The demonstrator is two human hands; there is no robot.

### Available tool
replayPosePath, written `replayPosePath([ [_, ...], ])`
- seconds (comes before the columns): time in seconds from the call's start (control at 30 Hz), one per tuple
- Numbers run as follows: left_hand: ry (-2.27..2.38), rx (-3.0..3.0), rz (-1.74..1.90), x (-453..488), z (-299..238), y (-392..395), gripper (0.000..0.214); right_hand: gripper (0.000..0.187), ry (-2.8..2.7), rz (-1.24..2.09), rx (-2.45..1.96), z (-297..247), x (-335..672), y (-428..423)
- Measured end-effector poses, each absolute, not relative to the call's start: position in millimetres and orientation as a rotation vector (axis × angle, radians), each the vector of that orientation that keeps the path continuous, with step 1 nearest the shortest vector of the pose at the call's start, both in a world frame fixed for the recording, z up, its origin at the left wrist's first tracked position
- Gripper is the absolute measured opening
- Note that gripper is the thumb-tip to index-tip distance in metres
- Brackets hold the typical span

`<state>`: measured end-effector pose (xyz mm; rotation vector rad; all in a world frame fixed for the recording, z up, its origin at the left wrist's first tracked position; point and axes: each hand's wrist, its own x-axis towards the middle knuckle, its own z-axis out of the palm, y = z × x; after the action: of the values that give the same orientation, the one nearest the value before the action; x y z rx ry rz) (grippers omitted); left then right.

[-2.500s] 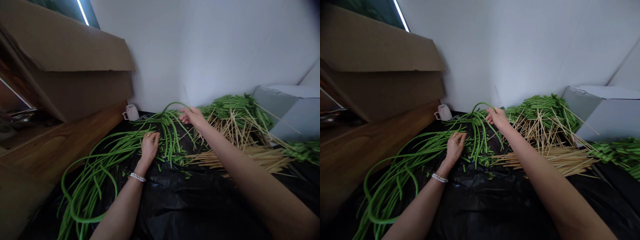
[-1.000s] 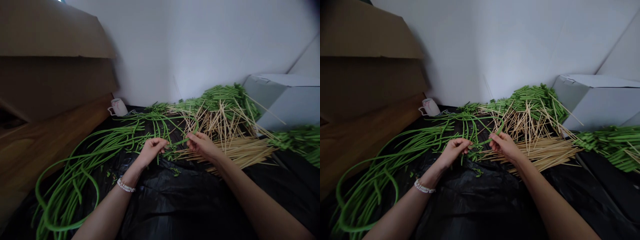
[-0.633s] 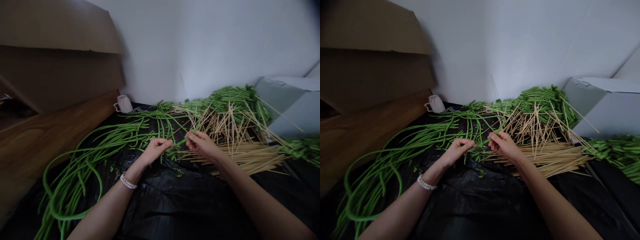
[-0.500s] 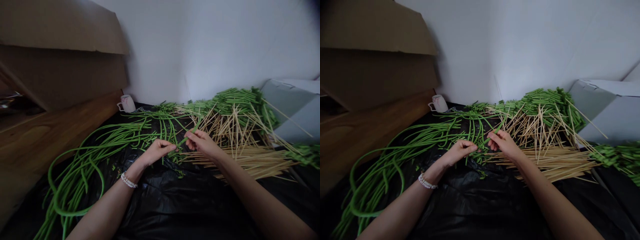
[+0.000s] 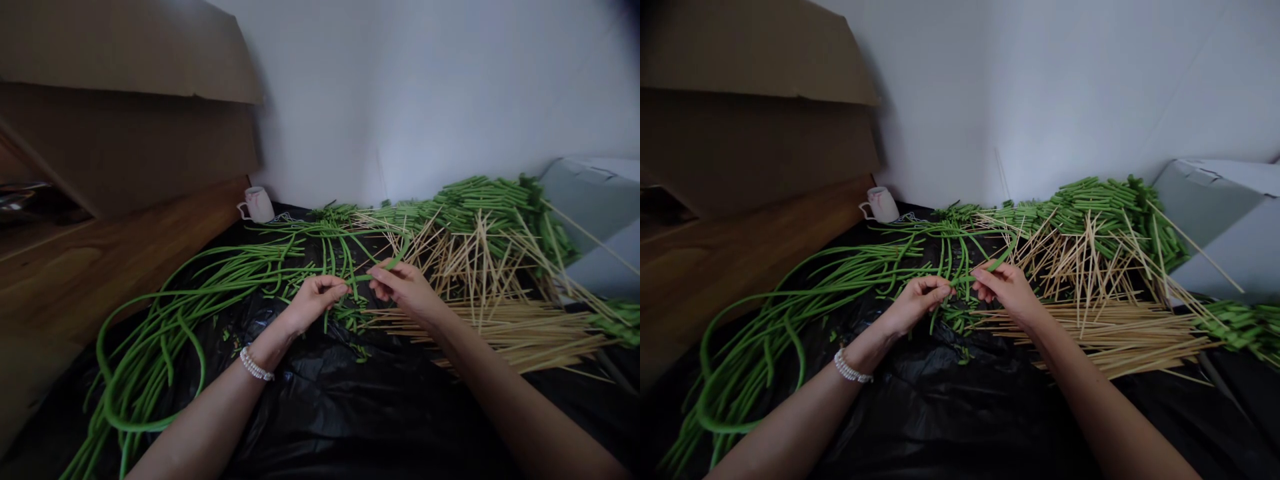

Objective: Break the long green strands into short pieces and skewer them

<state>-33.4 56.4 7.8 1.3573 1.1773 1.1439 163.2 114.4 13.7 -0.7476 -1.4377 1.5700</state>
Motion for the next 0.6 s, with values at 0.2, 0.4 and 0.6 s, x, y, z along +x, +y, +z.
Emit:
replayPosePath([
  [0.2, 1.199, 1.23, 1.356, -31.3, -0.5, 61.0, 0.035, 0.025, -1.415, 1.52, -0.756, 4.5, 151.2, 104.4],
  [0.4, 1.232, 1.199, 1.428, -25.8, -5.6, 60.5, 0.035, 0.027, -1.423, 1.529, -0.769, -8.3, 141.6, 99.1],
  [0.6, 1.203, 1.247, 1.42, -28.4, -2.4, 61.7, 0.033, 0.024, -1.334, 1.587, -0.72, 2.9, 148.2, 103.2],
])
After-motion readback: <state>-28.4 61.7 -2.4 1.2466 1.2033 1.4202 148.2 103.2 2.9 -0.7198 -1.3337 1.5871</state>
